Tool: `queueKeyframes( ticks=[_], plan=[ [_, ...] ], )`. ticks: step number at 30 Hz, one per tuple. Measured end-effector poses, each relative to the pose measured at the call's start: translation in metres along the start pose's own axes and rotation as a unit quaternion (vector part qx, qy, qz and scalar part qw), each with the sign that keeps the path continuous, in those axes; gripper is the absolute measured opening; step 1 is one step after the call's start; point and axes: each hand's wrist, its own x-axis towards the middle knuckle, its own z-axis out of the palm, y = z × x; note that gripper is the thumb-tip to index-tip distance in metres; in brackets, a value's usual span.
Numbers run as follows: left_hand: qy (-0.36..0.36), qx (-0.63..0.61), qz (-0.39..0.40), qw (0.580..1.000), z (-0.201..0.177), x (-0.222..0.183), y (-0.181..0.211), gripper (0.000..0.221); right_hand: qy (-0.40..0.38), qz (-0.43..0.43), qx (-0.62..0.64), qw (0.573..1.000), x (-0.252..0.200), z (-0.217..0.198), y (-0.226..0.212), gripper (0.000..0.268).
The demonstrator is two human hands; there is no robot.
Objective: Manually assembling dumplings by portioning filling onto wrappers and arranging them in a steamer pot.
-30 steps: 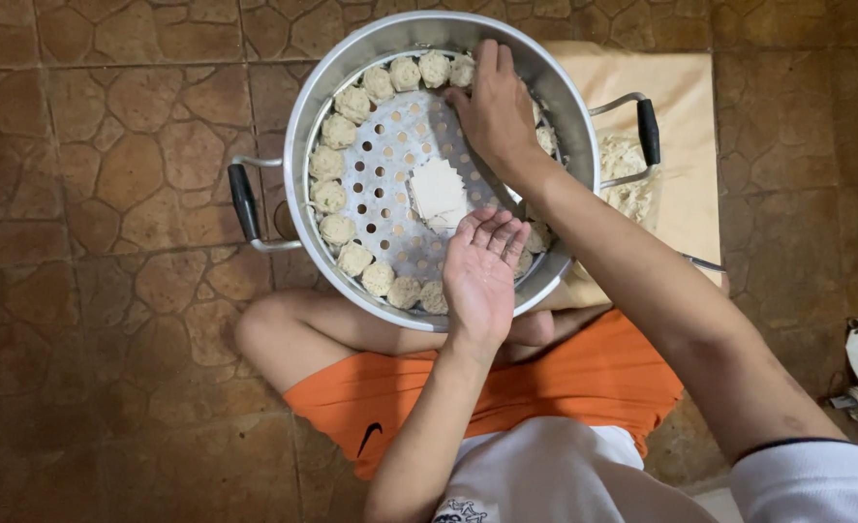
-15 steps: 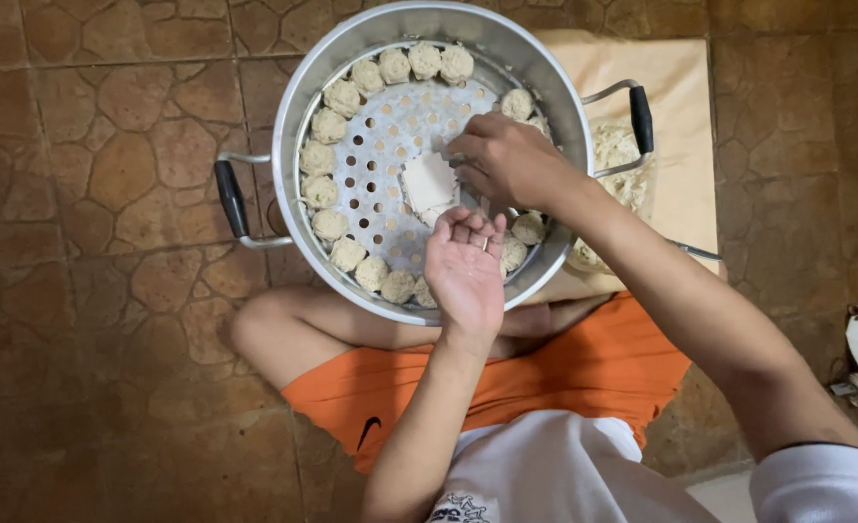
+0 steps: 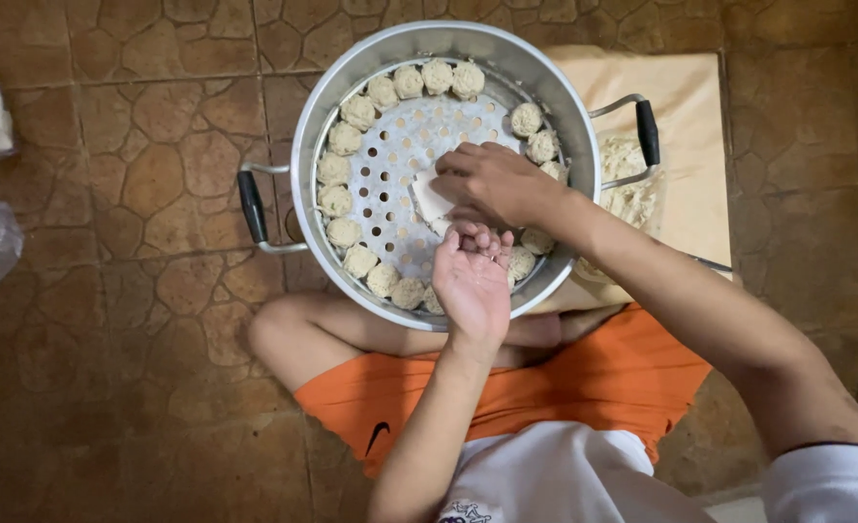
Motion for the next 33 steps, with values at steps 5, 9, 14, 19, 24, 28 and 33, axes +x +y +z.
queueKeyframes(
  ticks=[5,9,14,19,24,28,33],
  plan=[
    [-0.005,0.009,0.003,1.000,0.004,-0.002,0.001,0.020,0.024,-0.012,0.036,0.999,-0.003,0.003,0.006,0.023],
    [-0.009,0.017,0.008,1.000,0.002,0.000,0.002,0.021,0.064,-0.007,0.041,0.997,-0.003,0.008,0.005,0.014],
    [-0.017,0.028,0.013,0.999,-0.005,0.000,-0.001,0.023,0.146,0.030,0.006,0.989,-0.003,0.001,0.002,0.011],
    [-0.027,0.034,0.020,0.999,0.003,-0.007,0.000,0.029,0.233,0.079,-0.042,0.968,-0.015,-0.026,-0.006,0.017],
    [-0.038,0.039,0.025,0.998,0.042,-0.029,0.004,0.052,0.268,0.126,-0.023,0.955,-0.045,-0.062,-0.026,0.013],
    [-0.061,-0.012,-0.015,0.998,0.051,-0.033,-0.002,0.062,0.287,0.067,0.004,0.956,-0.071,-0.099,-0.068,0.008],
    [-0.154,-0.014,-0.021,0.988,0.081,-0.063,-0.011,0.068,0.297,0.009,-0.029,0.954,-0.106,-0.114,-0.105,0.024]
  ],
)
